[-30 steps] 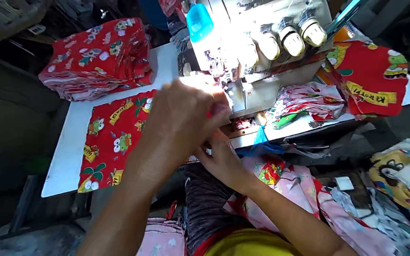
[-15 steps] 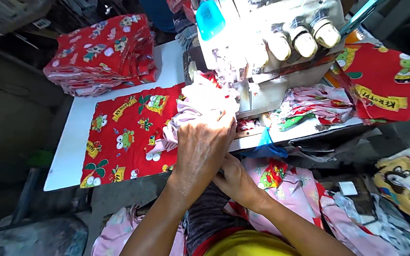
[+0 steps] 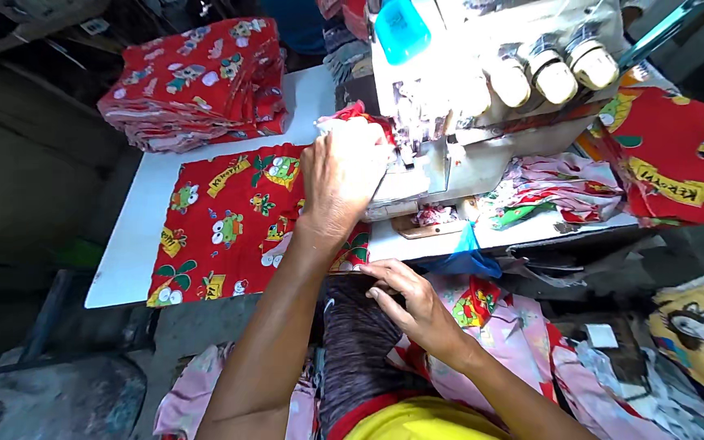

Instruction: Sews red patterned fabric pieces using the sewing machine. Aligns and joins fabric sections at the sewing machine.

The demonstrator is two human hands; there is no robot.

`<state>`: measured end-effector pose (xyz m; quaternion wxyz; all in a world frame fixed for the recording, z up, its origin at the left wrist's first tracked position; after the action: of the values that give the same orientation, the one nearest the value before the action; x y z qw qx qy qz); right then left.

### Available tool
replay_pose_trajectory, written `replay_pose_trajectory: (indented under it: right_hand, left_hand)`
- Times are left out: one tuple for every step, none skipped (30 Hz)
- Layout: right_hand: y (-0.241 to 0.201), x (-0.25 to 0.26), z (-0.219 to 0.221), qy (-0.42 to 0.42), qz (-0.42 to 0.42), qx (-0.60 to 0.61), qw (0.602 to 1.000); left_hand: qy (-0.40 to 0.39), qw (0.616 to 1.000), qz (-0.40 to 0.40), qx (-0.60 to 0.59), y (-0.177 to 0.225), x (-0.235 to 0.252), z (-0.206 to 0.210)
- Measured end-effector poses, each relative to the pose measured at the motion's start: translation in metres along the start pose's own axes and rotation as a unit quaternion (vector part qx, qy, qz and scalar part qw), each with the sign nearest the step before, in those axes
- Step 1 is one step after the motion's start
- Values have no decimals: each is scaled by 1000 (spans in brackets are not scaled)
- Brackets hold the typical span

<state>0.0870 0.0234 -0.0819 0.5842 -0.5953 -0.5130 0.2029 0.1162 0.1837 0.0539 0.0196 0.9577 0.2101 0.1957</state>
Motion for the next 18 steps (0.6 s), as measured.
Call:
replay_pose_trajectory:
  right_hand:
    - [0,-1,-2,2,4,0,1000]
    - [0,-2,-4,5,7,-2,1000]
    - [0,-2,-7,8,9,-5,1000]
    - [0,-3,-10,12,10,-9,1000]
    - [0,-2,-12,19,8,-12,1000]
    - [-1,-1,-15,25,7,-16,1000]
    - [-1,0,-18,31,7,-19,999]
    - [-1,3,-20,38,5,-21,999]
    - [-2,5,-23,44,4,-21,999]
    - [-3,8,-26,49,2,-19,999]
    - [-5,12,-29,53,2,-17,998]
    - [-8,15,-32,55,5,-17,998]
    - [-11,19,-35,56,9,-19,998]
    - [-13,23,-38,56,9,-19,998]
    - [-15,27,-40,54,3,-14,998]
    - [-17,30,-42,53,-8,-7,999]
    - [-19,32,-44,49,-20,3,999]
    - [-21,34,-46,44,-28,9,999]
  left_hand:
    - [-2,1000,-22,-14,-6,2,0]
    - [-1,999,-40,-19,-12,2,-1]
    - [1,998,-55,-16,-17,0,-2]
    - [3,998,-64,-11,-22,-4,-3]
    - [8,998,-63,-12,-26,-9,-3]
    - [16,998,-61,-13,-30,-16,-5]
    - [20,998,-63,-18,-32,-23,-7]
    - [25,997,-67,-26,-33,-31,-10]
    - [29,997,-67,-33,-33,-39,-13]
    - [34,996,-65,-41,-32,-47,-16]
    - [36,997,-58,-49,-29,-57,-21]
    - [34,997,-46,-57,-23,-67,-25]
    - [35,997,-38,-65,-18,-77,-29]
    - [38,996,-38,-68,-13,-83,-30]
    - [41,996,-40,-69,-8,-88,-29]
    - [43,996,-44,-72,-3,-92,-27]
    - [44,995,-44,-78,3,-95,-24]
    - [44,995,-36,-82,9,-98,-20]
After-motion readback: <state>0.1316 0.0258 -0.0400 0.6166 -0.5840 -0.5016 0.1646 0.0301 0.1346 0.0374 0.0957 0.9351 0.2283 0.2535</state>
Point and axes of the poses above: each hand's wrist, its own x-axis towards the middle knuckle, its own z-axis out of the palm, y = z × x, the point moved 4 cm from there along x, towards the middle knuckle, and after that the axes turned 2 degrees about -x, right-handed, at the moved point
